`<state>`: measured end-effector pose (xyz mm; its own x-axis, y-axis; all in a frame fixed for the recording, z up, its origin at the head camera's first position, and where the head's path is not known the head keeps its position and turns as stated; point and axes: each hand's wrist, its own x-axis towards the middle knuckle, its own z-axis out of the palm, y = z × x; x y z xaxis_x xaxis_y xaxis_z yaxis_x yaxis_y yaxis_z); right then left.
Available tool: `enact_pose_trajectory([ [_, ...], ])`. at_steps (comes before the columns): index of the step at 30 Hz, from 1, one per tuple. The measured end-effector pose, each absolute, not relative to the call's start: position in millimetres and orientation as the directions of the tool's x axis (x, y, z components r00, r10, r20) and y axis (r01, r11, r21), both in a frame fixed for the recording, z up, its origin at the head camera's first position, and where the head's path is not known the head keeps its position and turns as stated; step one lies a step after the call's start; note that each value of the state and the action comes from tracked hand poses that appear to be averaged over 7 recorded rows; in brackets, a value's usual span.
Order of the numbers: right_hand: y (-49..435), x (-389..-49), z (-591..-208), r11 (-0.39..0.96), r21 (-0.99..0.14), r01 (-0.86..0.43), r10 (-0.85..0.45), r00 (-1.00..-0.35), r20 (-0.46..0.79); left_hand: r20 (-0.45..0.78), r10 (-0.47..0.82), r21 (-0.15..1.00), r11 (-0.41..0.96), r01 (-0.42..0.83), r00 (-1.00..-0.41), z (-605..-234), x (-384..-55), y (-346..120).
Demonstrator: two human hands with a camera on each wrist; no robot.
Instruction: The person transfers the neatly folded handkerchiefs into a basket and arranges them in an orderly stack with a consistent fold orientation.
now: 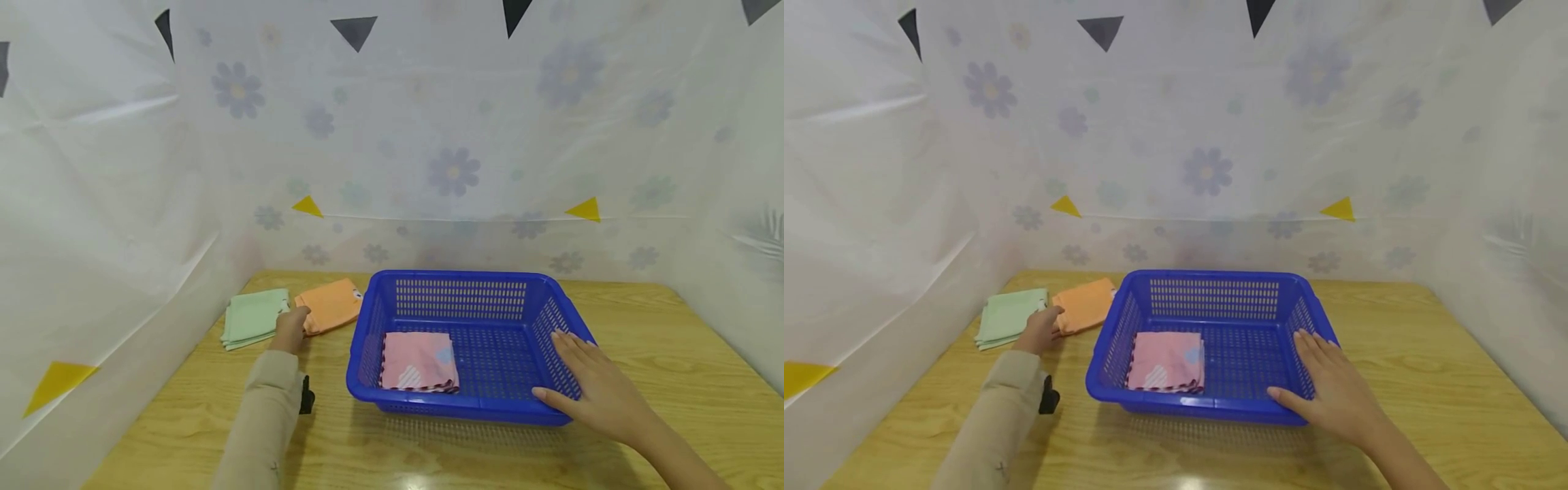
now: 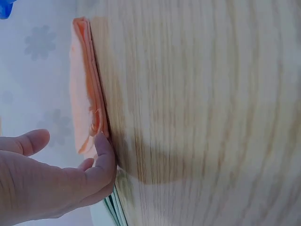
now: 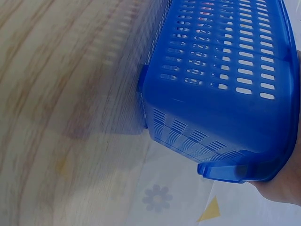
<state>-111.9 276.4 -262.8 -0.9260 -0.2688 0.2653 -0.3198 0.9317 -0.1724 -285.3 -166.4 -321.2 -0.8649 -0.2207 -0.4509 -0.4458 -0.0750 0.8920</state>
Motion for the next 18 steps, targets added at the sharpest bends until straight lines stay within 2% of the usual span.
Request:
enact_pose_trajectory([
  [11, 276.6, -112.6, -263.7, 0.935, -0.181, -0.305, -0.259, -0.936, 0.238, -0.549, -0.245, 0.836, -0.171, -0.521, -0.799, -319.9, -292.3, -161.5],
  [18, 277.7, -113.6, -264.9, 0.933, -0.176, -0.314, -0.265, -0.93, 0.255, -0.547, -0.171, 0.832, -0.219, -0.51, -0.819, -320.1, -294.2, -156.6],
])
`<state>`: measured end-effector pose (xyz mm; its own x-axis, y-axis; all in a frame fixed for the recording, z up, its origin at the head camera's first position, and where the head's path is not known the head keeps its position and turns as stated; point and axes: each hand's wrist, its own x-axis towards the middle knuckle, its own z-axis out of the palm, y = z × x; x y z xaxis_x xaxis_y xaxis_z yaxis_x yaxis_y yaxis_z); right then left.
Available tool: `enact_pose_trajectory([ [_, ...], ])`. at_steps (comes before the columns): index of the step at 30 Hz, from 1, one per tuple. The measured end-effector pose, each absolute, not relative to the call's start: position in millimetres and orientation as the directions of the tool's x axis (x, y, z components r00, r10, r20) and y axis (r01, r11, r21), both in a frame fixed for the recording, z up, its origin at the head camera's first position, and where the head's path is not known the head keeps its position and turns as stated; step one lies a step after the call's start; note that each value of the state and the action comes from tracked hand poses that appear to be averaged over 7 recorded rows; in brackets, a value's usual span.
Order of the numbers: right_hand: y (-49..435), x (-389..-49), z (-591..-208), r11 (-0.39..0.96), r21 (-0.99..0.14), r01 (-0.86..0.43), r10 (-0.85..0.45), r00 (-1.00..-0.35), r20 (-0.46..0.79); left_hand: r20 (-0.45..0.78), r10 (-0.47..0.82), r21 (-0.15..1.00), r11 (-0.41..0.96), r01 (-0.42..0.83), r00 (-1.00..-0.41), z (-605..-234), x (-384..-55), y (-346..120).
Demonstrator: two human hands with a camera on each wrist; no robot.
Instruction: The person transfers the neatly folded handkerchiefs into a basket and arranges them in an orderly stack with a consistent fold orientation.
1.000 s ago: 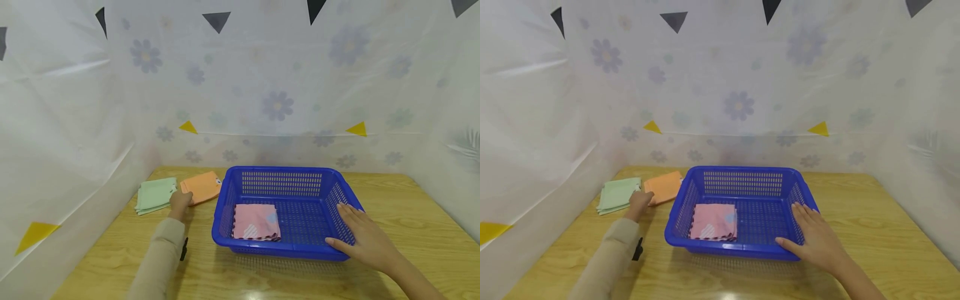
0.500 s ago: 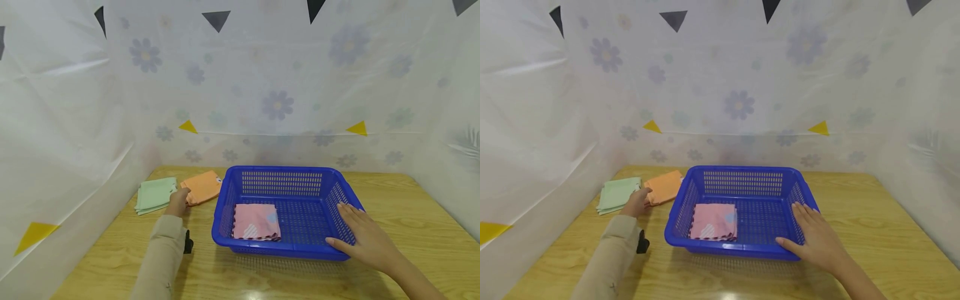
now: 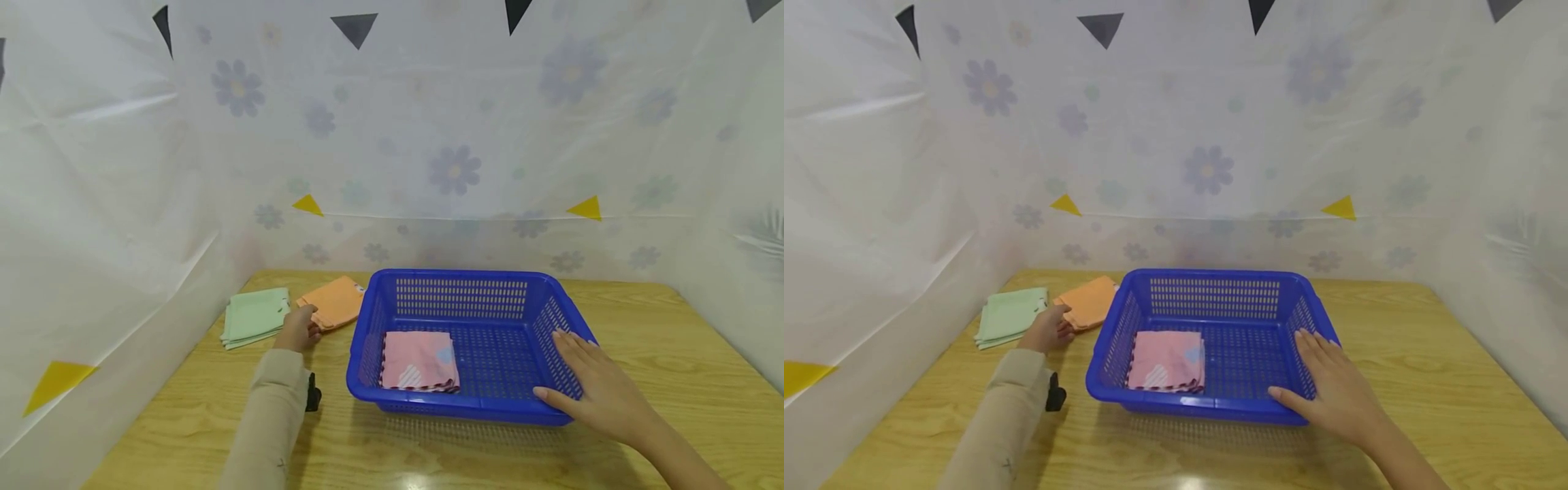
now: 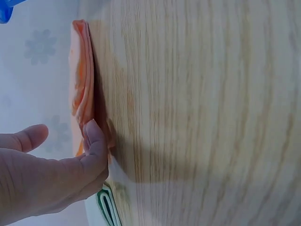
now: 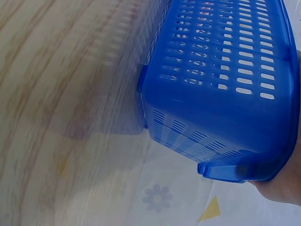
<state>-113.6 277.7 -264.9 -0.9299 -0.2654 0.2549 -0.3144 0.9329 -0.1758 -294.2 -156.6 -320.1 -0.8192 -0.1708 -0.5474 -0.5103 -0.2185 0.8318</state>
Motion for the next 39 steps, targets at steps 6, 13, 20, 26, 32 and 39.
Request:
enact_pose_trajectory([
  [6, 277, -113, -265, 0.933, -0.179, -0.313, -0.264, -0.93, 0.256, -0.553, -0.193, 0.829, -0.226, -0.511, -0.811, -320, -295, -152],
  [13, 276, -113, -265, 0.935, -0.167, -0.313, -0.264, -0.928, 0.263, -0.553, -0.256, 0.828, -0.269, -0.491, -0.793, -319, -297, -150],
  [20, 277, -113, -265, 0.937, -0.169, -0.305, -0.256, -0.931, 0.26, -0.541, -0.318, 0.841, -0.235, -0.488, -0.779, -323, -303, -149],
  [26, 277, -113, -266, 0.939, -0.169, -0.298, -0.251, -0.934, 0.253, -0.536, -0.322, 0.841, -0.275, -0.465, -0.78, -324, -303, -144],
  [32, 276, -112, -266, 0.938, -0.168, -0.303, -0.255, -0.932, 0.257, -0.526, -0.378, 0.846, -0.33, -0.419, -0.762, -363, -339, -151],
  [39, 277, -113, -266, 0.936, -0.167, -0.309, -0.259, -0.928, 0.268, -0.506, -0.362, 0.847, -0.378, -0.373, -0.783, -374, -349, -153],
])
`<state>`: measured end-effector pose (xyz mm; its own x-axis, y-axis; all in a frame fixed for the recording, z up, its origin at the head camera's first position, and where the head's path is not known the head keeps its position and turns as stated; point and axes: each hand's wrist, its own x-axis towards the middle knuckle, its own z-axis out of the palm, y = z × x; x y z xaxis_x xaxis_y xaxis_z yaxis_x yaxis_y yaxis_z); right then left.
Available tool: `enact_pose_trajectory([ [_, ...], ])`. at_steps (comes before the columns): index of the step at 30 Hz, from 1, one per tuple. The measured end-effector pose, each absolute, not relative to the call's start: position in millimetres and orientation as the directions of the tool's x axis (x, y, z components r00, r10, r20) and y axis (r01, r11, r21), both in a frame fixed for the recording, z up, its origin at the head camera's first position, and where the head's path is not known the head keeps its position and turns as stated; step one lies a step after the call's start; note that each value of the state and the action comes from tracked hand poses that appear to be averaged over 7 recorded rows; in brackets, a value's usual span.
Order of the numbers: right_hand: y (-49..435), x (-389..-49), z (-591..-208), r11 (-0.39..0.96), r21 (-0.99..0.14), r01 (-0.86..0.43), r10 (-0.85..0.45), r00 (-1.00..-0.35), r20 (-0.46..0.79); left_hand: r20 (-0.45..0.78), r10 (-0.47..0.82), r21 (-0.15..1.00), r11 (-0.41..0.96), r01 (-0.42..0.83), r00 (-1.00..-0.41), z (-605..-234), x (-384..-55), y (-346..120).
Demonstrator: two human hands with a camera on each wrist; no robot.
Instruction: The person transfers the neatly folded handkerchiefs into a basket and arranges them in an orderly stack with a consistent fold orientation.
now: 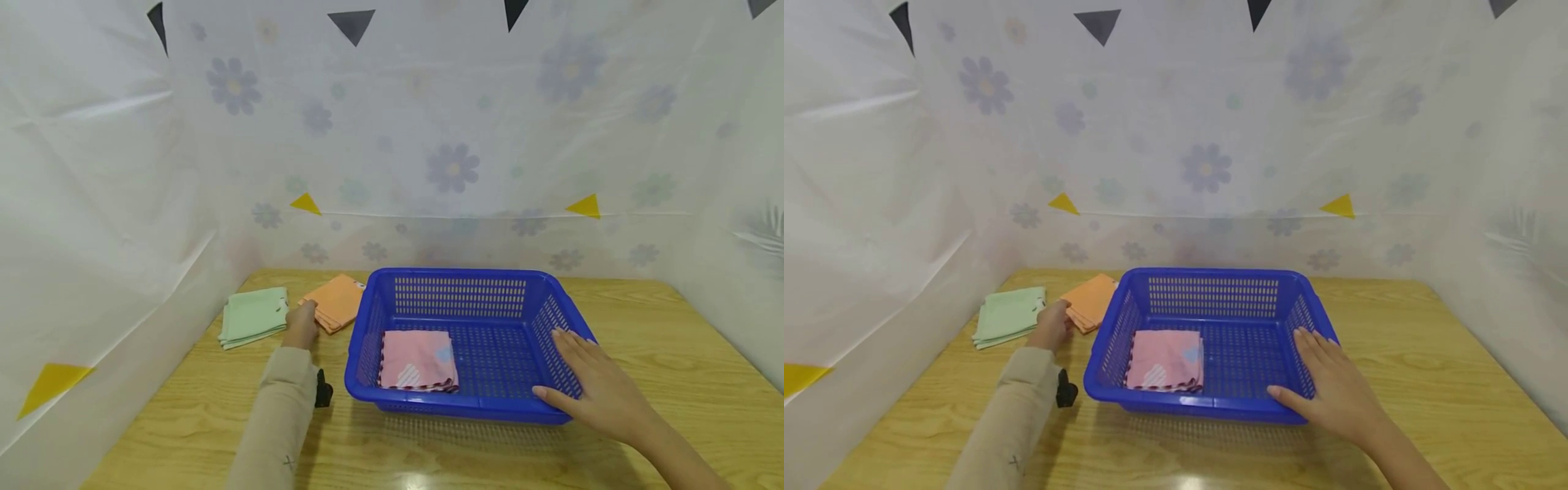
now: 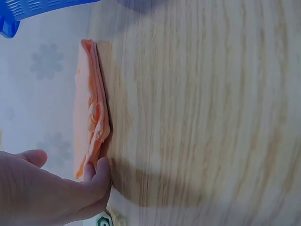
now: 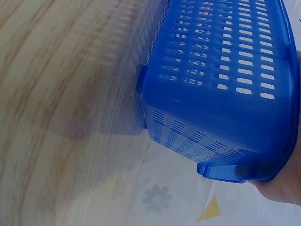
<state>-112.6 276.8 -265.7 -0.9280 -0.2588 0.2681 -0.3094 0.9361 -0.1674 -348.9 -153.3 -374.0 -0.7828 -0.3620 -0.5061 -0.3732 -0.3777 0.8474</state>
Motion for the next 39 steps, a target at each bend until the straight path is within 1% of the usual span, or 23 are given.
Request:
enact_pose_trajectory([
  [3, 277, -112, -266, 0.936, -0.167, -0.309, -0.259, -0.928, 0.267, -0.527, -0.322, 0.823, -0.426, -0.376, -0.786, -325, -308, -140],
  [6, 277, -112, -266, 0.936, -0.168, -0.309, -0.259, -0.929, 0.265, -0.536, -0.297, 0.804, -0.465, -0.371, -0.79, -309, -295, -134],
  [8, 277, -112, -267, 0.936, -0.17, -0.308, -0.258, -0.93, 0.262, -0.541, -0.297, 0.801, -0.469, -0.373, -0.787, -312, -298, -133],
  [10, 277, -112, -267, 0.936, -0.172, -0.307, -0.257, -0.931, 0.261, -0.55, -0.304, 0.799, -0.461, -0.385, -0.778, -322, -307, -134],
  [14, 278, -112, -267, 0.937, -0.173, -0.305, -0.255, -0.931, 0.26, -0.573, -0.304, 0.787, -0.462, -0.408, -0.761, -326, -311, -132],
  [22, 278, -113, -267, 0.938, -0.173, -0.3, -0.252, -0.934, 0.255, -0.583, -0.251, 0.75, -0.532, -0.393, -0.773, -330, -308, -132],
  [30, 277, -113, -266, 0.936, -0.176, -0.304, -0.254, -0.932, 0.259, -0.585, -0.235, 0.753, -0.512, -0.413, -0.776, -332, -308, -130],
  [35, 277, -113, -266, 0.937, -0.173, -0.304, -0.255, -0.932, 0.259, -0.581, -0.254, 0.771, -0.477, -0.422, -0.773, -333, -309, -127],
  [39, 277, -113, -266, 0.937, -0.174, -0.303, -0.255, -0.933, 0.253, -0.554, -0.29, 0.79, -0.478, -0.383, -0.781, -332, -308, -124],
])
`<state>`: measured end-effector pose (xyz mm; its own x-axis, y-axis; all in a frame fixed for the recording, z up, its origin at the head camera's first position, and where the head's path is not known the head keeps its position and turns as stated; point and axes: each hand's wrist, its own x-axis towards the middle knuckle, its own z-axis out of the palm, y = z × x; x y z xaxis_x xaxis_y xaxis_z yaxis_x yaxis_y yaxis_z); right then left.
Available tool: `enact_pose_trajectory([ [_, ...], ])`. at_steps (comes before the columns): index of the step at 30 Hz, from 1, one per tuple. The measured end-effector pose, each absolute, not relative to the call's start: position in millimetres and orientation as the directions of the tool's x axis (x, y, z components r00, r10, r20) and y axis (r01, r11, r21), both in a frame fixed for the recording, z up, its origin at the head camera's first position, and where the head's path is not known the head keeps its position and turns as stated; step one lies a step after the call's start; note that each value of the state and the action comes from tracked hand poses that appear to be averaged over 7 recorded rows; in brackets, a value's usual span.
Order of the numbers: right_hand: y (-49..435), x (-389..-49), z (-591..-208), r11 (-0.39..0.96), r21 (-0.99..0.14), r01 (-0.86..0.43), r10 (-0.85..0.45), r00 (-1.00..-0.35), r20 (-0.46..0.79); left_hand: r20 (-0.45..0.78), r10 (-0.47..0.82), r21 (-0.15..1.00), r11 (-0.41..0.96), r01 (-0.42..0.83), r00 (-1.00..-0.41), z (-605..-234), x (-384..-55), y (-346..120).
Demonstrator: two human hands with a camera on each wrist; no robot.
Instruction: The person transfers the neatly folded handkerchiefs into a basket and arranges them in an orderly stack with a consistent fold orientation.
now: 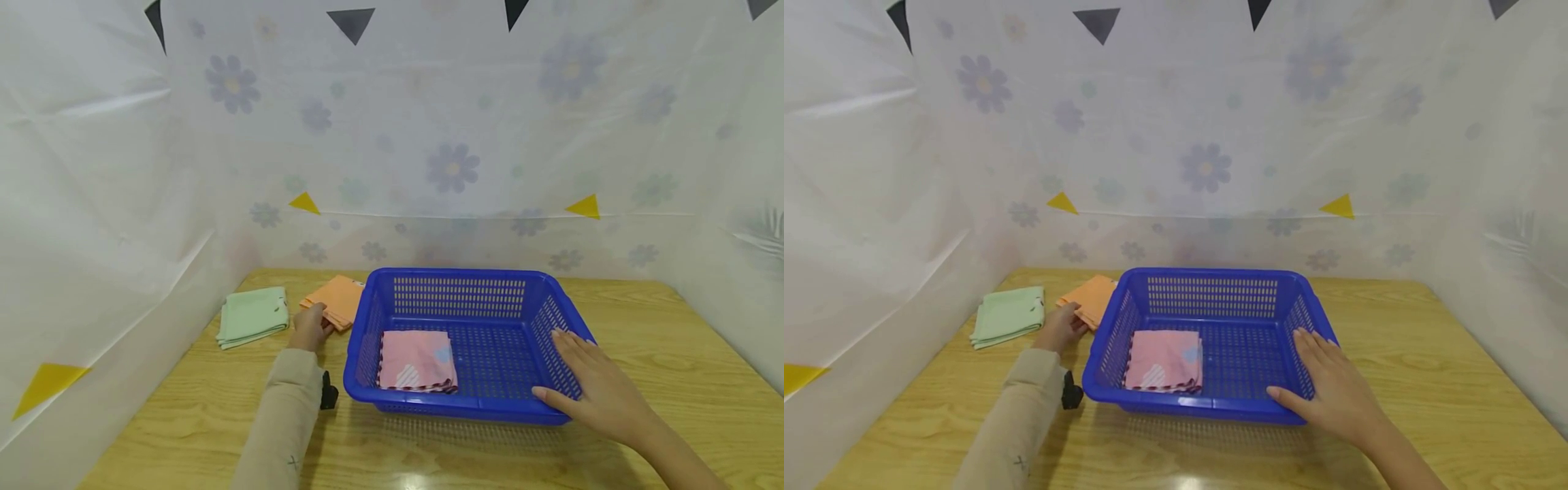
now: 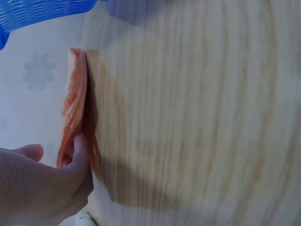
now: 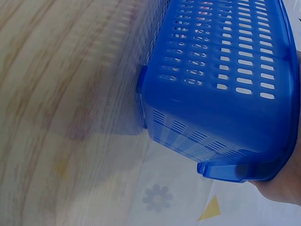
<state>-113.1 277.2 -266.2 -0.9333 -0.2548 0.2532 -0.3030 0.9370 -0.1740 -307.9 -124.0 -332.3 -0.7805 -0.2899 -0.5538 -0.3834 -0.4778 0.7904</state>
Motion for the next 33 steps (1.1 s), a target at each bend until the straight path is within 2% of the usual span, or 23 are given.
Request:
enact_pose_trajectory([
  [4, 277, -113, -266, 0.936, -0.18, -0.303, -0.254, -0.934, 0.25, -0.527, -0.324, 0.814, -0.456, -0.358, -0.785, -333, -308, -122],
  [14, 277, -113, -265, 0.936, -0.179, -0.304, -0.255, -0.934, 0.253, -0.539, -0.361, 0.831, -0.371, -0.414, -0.761, -340, -318, -116],
  [24, 277, -112, -266, 0.935, -0.183, -0.304, -0.254, -0.933, 0.254, -0.528, -0.417, 0.839, -0.387, -0.381, -0.739, -344, -322, -113],
  [28, 277, -113, -266, 0.937, -0.178, -0.3, -0.253, -0.936, 0.243, -0.507, -0.413, 0.852, -0.375, -0.366, -0.757, -345, -321, -114],
  [33, 277, -113, -266, 0.943, -0.168, -0.286, -0.248, -0.945, 0.215, -0.466, -0.365, 0.864, -0.386, -0.325, -0.806, -343, -316, -116],
])
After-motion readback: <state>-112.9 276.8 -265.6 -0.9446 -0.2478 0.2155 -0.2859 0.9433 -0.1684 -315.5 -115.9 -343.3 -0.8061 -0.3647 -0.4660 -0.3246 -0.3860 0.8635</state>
